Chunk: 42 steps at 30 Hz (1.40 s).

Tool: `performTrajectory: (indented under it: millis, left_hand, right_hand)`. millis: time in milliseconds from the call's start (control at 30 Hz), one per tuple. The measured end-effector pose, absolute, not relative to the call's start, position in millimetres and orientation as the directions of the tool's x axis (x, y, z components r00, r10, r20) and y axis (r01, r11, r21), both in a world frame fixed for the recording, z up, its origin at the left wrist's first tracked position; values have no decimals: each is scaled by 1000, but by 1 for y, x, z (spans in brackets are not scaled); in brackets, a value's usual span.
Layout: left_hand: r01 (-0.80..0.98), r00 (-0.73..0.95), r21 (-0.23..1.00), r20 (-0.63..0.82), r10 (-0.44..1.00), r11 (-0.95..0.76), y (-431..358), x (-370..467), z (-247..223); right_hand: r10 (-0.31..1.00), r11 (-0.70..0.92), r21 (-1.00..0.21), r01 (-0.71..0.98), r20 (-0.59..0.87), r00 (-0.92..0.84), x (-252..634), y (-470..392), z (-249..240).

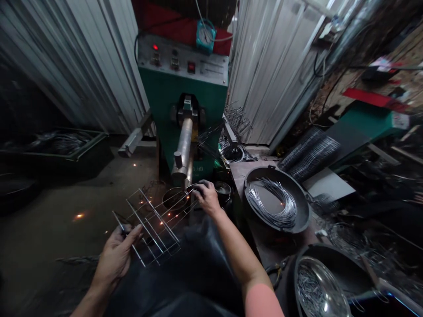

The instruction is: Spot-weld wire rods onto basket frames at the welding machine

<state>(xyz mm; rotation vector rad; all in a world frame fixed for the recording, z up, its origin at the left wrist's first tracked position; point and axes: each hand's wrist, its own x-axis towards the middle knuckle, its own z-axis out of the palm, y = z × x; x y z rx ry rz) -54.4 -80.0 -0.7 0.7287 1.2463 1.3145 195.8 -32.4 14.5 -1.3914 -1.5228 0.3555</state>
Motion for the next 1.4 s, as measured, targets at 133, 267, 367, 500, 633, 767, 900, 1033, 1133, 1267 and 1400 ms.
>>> performTrajectory:
  millis: [133,267,367,500,633,767,900,1033,1133,1267,1400]
  left_hand:
    - [-333,-196,925,-255,947,180,-73,-57,-1]
    - [-325,-182,927,-258,949,190,-68,-60,1]
    - [-335,-156,915,-288,945,223,-66,-62,4]
    - [-315,-152,919,-297,943,238,-60,-65,4]
    - [-302,-191,937,-241,952,177,-51,-67,3]
    - [-333,-193,927,-245,950,171,-44,-65,6]
    - [-346,-207,923,-253,945,172,-38,-65,7]
    - [-315,-186,933,-239,953,172,-33,-67,9]
    - [-307,-188,934,-250,950,184,-31,-69,10]
    - [-295,-166,930,-275,947,218,-25,-72,11]
    - [-292,-66,923,-283,957,253,-18,-74,9]
  right_hand:
    - [905,351,-681,642,423,-47,205,-24,15]
    - [906,357,-698,622,421,-48,205,-20,11]
    - [912,357,-697,622,405,-71,208,-15,12]
    - [912,371,-671,642,393,-116,212,-12,17]
    - [921,347,-681,645,376,-99,213,-12,18]
    - [915,359,-695,623,395,-87,209,-9,17]
    - [912,357,-701,617,403,-70,204,-2,18]
    - [914,345,-726,595,404,-36,200,2,20]
    - [918,335,-749,571,397,-18,199,2,17]
    - [922,323,-771,549,386,-1,201,4,12]
    - [923,303,-752,586,385,17,202,5,17]
